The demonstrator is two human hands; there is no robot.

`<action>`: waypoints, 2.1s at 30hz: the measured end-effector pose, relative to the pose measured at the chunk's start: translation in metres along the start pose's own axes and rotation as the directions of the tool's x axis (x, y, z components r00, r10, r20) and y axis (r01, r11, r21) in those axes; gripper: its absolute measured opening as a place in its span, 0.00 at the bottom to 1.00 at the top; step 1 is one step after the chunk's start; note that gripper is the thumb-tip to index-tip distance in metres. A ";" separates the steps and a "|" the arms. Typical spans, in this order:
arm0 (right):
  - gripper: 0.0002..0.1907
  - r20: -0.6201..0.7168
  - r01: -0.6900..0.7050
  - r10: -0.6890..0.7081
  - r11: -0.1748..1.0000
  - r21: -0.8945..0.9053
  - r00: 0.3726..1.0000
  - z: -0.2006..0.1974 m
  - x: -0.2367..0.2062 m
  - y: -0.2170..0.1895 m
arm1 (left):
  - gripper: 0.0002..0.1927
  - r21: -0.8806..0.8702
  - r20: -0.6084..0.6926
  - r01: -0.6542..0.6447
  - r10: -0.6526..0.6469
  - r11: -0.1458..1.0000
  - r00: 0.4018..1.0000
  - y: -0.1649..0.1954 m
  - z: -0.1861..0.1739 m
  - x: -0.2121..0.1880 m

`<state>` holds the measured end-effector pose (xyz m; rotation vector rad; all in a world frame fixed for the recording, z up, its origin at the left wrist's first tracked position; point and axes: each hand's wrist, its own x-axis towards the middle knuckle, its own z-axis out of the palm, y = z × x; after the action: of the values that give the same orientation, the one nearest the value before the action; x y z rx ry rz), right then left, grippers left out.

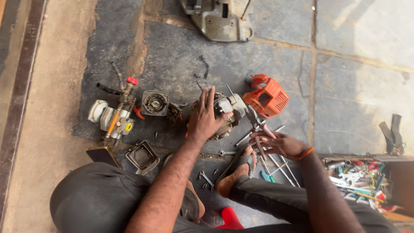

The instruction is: The person sits on the floor and uses pliers and a wrench to remove and install bolts on a small engine. They manipulate the engine casing and internal components, occasionally repositioning the engine to access different areas.

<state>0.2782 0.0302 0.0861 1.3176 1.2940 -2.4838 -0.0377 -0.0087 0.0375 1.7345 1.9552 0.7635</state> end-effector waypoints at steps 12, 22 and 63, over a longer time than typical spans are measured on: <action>0.37 -0.718 -0.578 -0.164 0.487 -0.655 0.676 0.013 0.029 0.063 | 0.53 0.475 0.642 -0.571 0.180 0.670 0.746 0.044 -0.056 0.076; 0.57 -0.138 -0.144 -0.307 0.004 -0.990 0.942 0.053 0.087 -0.110 | 0.55 0.444 0.655 -0.551 0.164 0.707 0.738 0.043 -0.056 0.078; 0.65 -0.388 -0.357 -0.555 0.169 -0.919 0.736 0.053 0.099 -0.054 | 0.14 0.651 0.305 -0.462 0.350 0.603 0.886 0.063 0.005 0.047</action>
<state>0.1583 0.0603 0.0669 1.5786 2.4990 -0.3749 0.0071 0.0431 0.0769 2.6726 1.8836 -0.0750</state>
